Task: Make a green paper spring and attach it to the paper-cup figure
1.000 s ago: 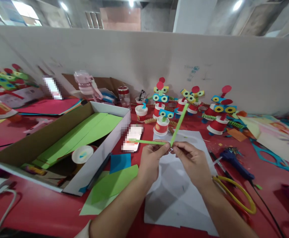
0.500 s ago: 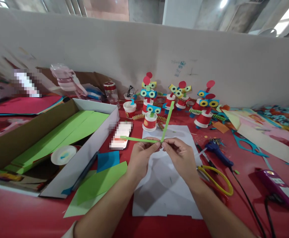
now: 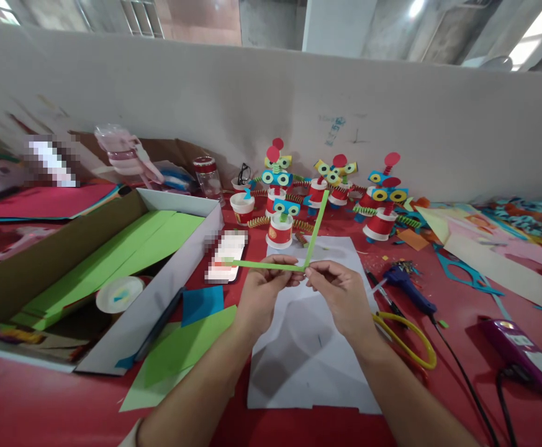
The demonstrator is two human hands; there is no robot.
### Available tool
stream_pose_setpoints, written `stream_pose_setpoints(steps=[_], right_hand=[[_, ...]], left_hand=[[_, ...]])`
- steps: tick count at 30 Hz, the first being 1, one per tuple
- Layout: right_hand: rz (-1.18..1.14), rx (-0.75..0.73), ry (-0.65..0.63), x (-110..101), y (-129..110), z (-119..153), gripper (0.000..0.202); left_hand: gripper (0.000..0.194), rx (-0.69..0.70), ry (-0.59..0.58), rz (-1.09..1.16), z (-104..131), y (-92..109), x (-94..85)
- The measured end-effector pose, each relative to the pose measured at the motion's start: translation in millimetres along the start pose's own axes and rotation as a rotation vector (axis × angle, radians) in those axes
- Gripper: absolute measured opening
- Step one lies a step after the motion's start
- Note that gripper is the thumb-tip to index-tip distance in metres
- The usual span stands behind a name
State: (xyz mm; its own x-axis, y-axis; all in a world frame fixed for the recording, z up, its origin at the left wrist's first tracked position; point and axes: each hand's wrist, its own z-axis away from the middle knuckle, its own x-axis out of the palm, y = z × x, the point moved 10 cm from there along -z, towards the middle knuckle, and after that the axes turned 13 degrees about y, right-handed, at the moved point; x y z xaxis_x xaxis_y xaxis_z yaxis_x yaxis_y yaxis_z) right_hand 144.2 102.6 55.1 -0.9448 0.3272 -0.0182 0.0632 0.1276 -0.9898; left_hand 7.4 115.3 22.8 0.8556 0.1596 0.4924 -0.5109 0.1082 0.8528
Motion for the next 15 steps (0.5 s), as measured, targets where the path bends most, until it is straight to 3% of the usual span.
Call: stream_pose_setpoints(steps=[4,8,15], right_hand=[[-0.016,0.063,-0.025,1.4,8.5,-2.9,0.011],[-0.017,0.045,-0.037,3.4,6.7,-0.7,0.012],[0.052,-0.194,-0.068,6.2,-13.4,6.1,0.008]], left_hand=[[0.021,-0.127,-0.025,0.023,-1.3,-11.7,0.3],[0.023,-0.126,-0.01,0.038,-2.0,-13.5,-0.3],[0.021,-0.091,0.017,0.051,-2.6,-9.2,-1.5]])
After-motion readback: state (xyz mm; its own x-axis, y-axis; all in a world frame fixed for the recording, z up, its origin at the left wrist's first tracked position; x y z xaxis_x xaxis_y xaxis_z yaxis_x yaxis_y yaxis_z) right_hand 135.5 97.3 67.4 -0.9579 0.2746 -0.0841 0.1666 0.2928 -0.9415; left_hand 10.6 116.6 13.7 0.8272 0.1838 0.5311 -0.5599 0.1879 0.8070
